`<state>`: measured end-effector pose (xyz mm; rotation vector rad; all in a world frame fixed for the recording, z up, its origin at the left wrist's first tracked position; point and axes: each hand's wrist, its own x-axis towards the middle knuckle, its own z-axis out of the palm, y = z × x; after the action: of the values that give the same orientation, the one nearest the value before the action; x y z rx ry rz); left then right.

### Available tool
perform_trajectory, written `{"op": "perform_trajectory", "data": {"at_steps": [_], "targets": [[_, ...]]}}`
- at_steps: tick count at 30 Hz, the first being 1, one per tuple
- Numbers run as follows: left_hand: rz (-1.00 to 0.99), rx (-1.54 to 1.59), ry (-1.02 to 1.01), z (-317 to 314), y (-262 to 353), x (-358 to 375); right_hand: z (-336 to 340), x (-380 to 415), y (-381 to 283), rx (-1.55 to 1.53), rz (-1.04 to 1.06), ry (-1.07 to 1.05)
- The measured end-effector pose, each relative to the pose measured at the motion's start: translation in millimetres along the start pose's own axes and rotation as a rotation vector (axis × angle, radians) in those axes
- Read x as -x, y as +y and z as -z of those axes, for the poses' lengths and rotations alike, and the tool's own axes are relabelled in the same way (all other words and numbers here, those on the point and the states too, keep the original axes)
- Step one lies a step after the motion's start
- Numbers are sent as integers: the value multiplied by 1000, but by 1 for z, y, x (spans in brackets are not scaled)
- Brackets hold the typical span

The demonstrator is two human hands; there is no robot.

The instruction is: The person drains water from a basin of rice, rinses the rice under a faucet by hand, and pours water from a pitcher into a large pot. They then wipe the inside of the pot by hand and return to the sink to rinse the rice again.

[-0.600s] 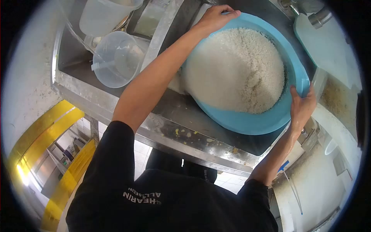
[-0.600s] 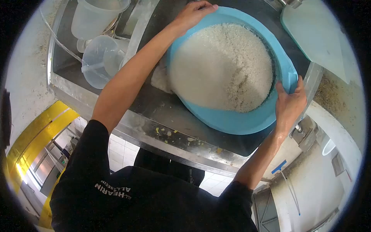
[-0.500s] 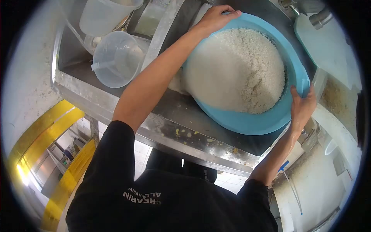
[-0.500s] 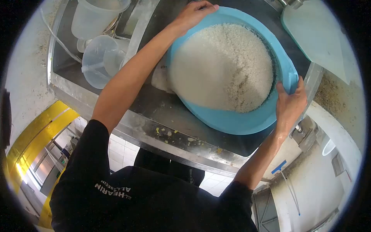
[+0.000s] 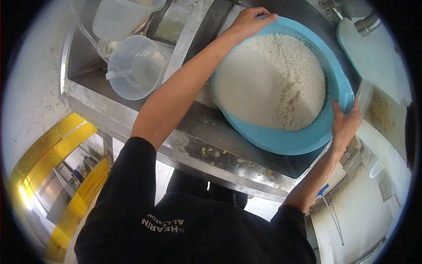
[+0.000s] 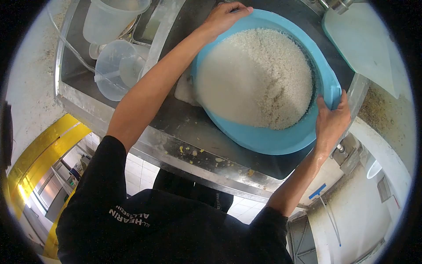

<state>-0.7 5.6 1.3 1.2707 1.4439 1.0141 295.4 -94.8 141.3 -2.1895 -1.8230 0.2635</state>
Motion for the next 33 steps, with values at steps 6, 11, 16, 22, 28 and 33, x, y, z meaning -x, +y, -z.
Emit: {"op": "perform_trajectory", "data": {"at_steps": [6,11,16,22,28,33], "targets": [[-5,13,4,-1,-3,3,3,3,-4,14,7,-1],[6,-7,15,-2,-3,4,1,2,1,69,25,21],[12,10,25,0,1,7,4,4,-7,18,-16,-1],[-25,23,20,-1,-4,6,2,6,-4,29,13,26],[-32,28,32,-1,-3,8,7,8,-11,-16,21,-5],[21,32,21,0,1,11,2,9,-6,11,-14,38]]}}
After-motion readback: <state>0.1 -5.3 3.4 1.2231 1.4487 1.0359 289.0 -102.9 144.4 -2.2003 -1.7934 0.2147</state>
